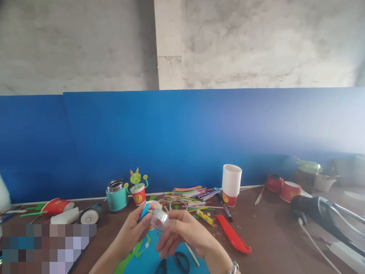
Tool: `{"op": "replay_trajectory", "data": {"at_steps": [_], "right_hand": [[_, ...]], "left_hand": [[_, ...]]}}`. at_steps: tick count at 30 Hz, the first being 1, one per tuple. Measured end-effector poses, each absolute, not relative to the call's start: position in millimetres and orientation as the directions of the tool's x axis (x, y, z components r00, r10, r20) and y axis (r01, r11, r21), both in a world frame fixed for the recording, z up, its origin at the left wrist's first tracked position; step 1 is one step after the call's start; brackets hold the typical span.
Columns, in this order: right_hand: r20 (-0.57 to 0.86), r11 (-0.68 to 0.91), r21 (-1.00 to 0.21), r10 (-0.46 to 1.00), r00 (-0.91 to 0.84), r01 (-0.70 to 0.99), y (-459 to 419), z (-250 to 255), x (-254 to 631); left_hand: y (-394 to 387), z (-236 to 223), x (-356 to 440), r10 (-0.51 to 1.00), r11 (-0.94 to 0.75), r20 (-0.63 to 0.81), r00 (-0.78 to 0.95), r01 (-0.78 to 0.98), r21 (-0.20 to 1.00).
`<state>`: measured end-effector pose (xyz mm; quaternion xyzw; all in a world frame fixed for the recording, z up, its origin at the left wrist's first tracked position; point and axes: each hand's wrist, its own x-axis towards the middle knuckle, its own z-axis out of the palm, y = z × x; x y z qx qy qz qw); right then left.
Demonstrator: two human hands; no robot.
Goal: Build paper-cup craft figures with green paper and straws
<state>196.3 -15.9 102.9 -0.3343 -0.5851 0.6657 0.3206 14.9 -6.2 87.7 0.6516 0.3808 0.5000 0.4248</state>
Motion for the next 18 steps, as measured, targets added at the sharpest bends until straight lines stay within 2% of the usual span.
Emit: {"op": "replay_trajectory", "data": {"at_steps": [4, 6, 9, 13, 18], "right_hand": [[0.074, 0.179, -0.962, 0.896, -0.437, 0.206, -4.8, 96.3, 199.9], [0.183, 0.302, -0.878, 0.928, -0.324, 0.371, 0.0, 92.9, 200.3], [0.278, 0.366, -0.729, 0.931, -0.238, 0.578, 0.3, 91.6, 198.8], [0.322, 0.41, -0.65, 0.911, -0.256, 0.64, -6.3, 92.7, 195.7], [0.339, 0.44, -0.664, 0.898, -0.282, 0.604, -8.3, 89.1, 193.4]], "left_hand": [[-3.2, 86.2, 17.2, 0.939, -0.335, 0.323, 0.119, 0.11, 0.936], [-4.7, 87.4, 19.0, 0.941, -0.336, 0.326, 0.094, 0.14, 0.931], [-9.4, 89.1, 23.4, 0.939, -0.337, 0.315, 0.139, 0.185, 0.923], [-11.7, 85.7, 29.5, 0.946, -0.309, 0.272, 0.175, 0.247, 0.918], [-4.6, 75.8, 29.2, 0.93, -0.364, 0.316, 0.187, 0.347, 0.864]]}}
